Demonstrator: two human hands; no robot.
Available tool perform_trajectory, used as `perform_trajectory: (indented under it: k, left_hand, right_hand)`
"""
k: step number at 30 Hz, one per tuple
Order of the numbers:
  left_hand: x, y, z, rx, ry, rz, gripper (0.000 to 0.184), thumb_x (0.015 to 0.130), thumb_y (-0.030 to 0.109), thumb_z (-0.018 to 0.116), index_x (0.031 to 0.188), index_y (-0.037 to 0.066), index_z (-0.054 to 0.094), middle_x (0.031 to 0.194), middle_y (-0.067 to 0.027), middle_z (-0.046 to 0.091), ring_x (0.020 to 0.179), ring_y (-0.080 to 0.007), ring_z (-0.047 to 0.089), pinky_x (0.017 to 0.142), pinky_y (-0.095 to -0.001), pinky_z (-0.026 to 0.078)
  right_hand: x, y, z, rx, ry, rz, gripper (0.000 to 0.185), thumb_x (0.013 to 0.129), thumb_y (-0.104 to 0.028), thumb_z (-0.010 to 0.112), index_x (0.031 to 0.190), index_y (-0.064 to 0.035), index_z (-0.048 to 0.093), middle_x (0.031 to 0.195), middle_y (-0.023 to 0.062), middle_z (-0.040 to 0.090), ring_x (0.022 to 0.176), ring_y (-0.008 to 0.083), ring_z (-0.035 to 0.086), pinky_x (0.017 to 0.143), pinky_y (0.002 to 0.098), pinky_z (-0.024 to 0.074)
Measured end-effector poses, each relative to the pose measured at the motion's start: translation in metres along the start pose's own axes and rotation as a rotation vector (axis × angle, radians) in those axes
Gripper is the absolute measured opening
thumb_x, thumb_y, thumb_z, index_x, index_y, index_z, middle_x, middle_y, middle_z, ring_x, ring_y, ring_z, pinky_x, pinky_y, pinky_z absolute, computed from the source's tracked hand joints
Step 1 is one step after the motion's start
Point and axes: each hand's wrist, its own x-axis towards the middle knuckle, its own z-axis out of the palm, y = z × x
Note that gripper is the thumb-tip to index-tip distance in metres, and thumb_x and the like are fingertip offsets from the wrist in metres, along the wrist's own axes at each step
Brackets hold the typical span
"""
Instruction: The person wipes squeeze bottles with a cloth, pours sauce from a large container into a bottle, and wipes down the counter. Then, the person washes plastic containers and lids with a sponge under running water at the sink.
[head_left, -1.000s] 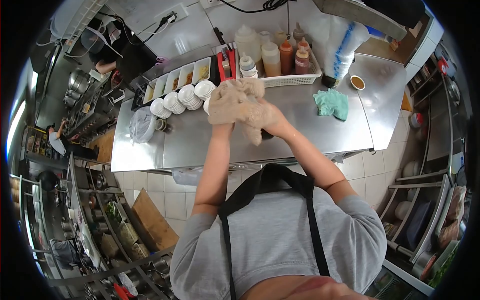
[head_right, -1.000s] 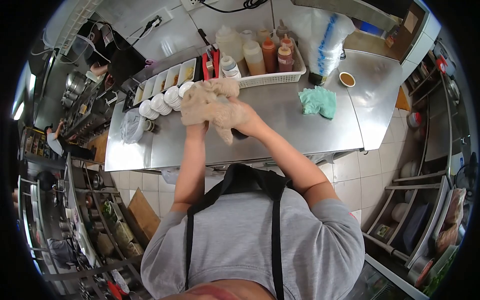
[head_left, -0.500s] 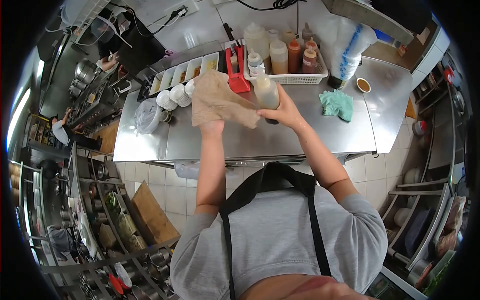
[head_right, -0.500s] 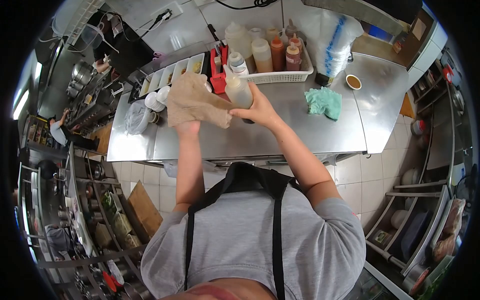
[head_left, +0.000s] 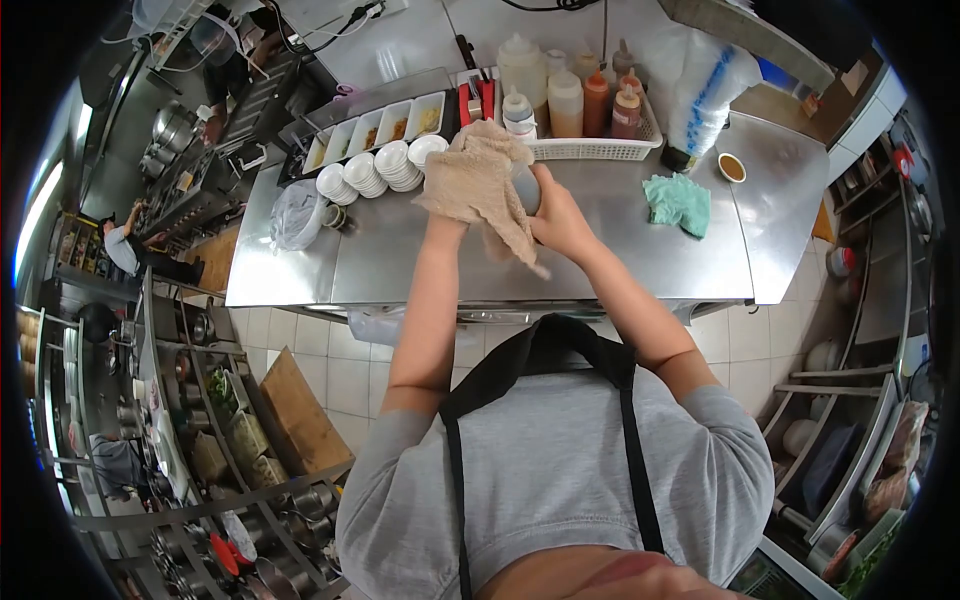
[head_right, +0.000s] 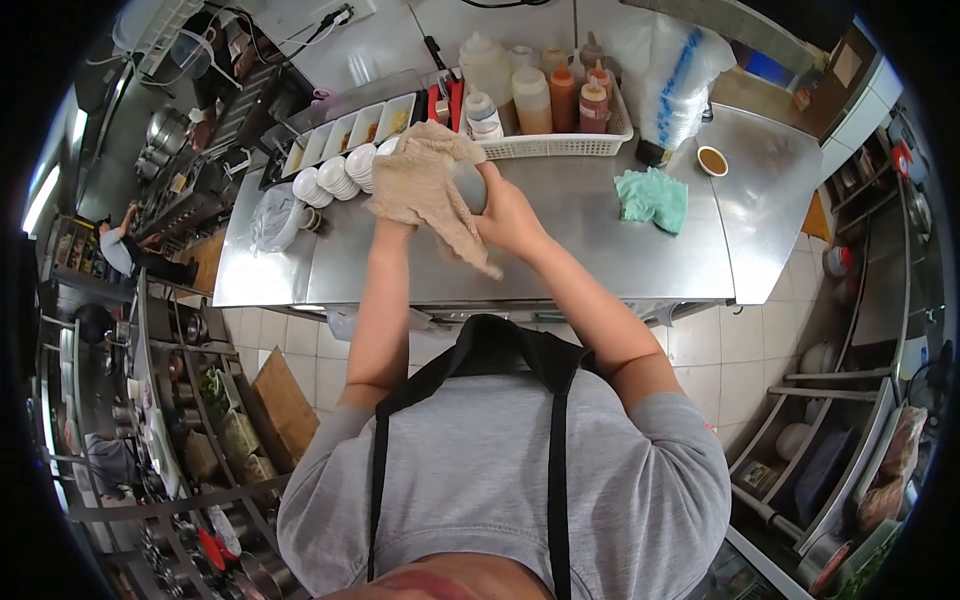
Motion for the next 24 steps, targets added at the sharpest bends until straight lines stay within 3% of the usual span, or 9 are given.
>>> perform_trajectory:
  k: [2,5,7,9,11,15,20,22,24]
  left_hand:
    - [-0.004,0.003,-0.001,-0.224,-0.017,-0.137,0.042,0.082,0.012,0.061,0.12,0.003,0.047,0.113,-0.007,0.055,0.102,-0.0151,0.052,0.086,-0.0295,0.045]
    - [0.003,0.01,0.001,0.049,-0.03,-0.03,0.039,0.082,0.014,0.06,0.118,0.005,0.05,0.114,-0.0085,0.055,0.102,-0.0178,0.054,0.088,-0.0309,0.044]
    - [0.005,0.016,0.011,0.631,0.096,0.16,0.033,0.081,0.015,0.058,0.113,0.006,0.055,0.113,-0.0099,0.056,0.1,-0.0224,0.055,0.088,-0.0329,0.043]
    - [0.004,0.025,0.022,0.65,0.166,0.139,0.027,0.081,0.014,0.059,0.107,0.005,0.056,0.104,-0.0083,0.058,0.095,-0.0225,0.056,0.084,-0.0314,0.043]
    - [0.005,0.026,0.026,0.668,0.24,0.122,0.022,0.08,0.013,0.059,0.101,0.005,0.057,0.095,-0.0067,0.06,0.09,-0.0226,0.057,0.08,-0.03,0.044]
    - [0.004,0.021,0.024,0.899,0.291,0.379,0.019,0.08,0.015,0.059,0.097,0.006,0.059,0.094,-0.0071,0.06,0.088,-0.0241,0.057,0.077,-0.0327,0.044]
    - [-0.001,0.004,0.018,0.929,0.392,0.311,0.023,0.078,0.017,0.06,0.099,0.006,0.06,0.099,-0.008,0.061,0.091,-0.0249,0.057,0.079,-0.0349,0.044]
    - [0.0,0.006,0.017,0.931,0.318,0.424,0.024,0.079,0.018,0.06,0.101,0.008,0.06,0.104,-0.008,0.06,0.094,-0.025,0.057,0.081,-0.0353,0.044]
    - [0.007,0.001,0.008,0.952,0.222,0.343,0.024,0.079,0.018,0.059,0.101,0.008,0.06,0.105,-0.0082,0.06,0.095,-0.0249,0.057,0.082,-0.0355,0.044]
  right_hand:
    - [-0.001,0.0,0.0,0.023,-0.01,0.013,0.058,0.066,-0.018,0.073,0.113,-0.0017,0.043,0.092,0.0221,0.058,0.083,0.0387,0.056,0.073,0.0406,0.0453]
    - [0.002,0.003,0.009,-0.115,0.092,-0.014,0.058,0.065,-0.017,0.074,0.113,-0.0017,0.043,0.092,0.02,0.059,0.082,0.0372,0.056,0.072,0.0404,0.0447]
    - [0.001,0.007,0.014,-0.273,0.193,-0.037,0.058,0.065,-0.016,0.073,0.112,-0.0015,0.044,0.094,0.0182,0.058,0.083,0.0359,0.056,0.073,0.0403,0.044]
    - [0.006,0.013,0.014,-0.601,0.343,-0.255,0.058,0.061,-0.016,0.073,0.11,-0.0032,0.044,0.089,0.0116,0.055,0.081,0.0288,0.053,0.07,0.0375,0.0401]
    - [0.009,0.015,0.019,-0.646,0.365,-0.237,0.056,0.061,-0.015,0.071,0.109,-0.0038,0.045,0.088,0.01,0.053,0.082,0.0272,0.053,0.07,0.037,0.0388]
    - [0.014,0.025,0.031,-0.773,0.422,-0.225,0.048,0.064,-0.01,0.065,0.108,-0.0045,0.046,0.086,0.0085,0.052,0.082,0.0251,0.052,0.068,0.0361,0.0371]
    - [0.015,0.033,0.038,-0.731,0.417,-0.253,0.044,0.065,-0.009,0.062,0.107,-0.004,0.047,0.086,0.0081,0.053,0.083,0.0256,0.052,0.069,0.0371,0.0375]
    - [0.012,0.029,0.039,-0.668,0.387,-0.25,0.045,0.066,-0.011,0.064,0.107,-0.0031,0.048,0.087,0.0086,0.054,0.084,0.0273,0.053,0.07,0.0383,0.0386]
    - [0.011,0.004,0.023,-0.207,0.068,0.131,0.061,0.066,-0.014,0.07,0.118,0.0016,0.043,0.096,0.014,0.056,0.084,0.0272,0.055,0.073,0.0374,0.0411]
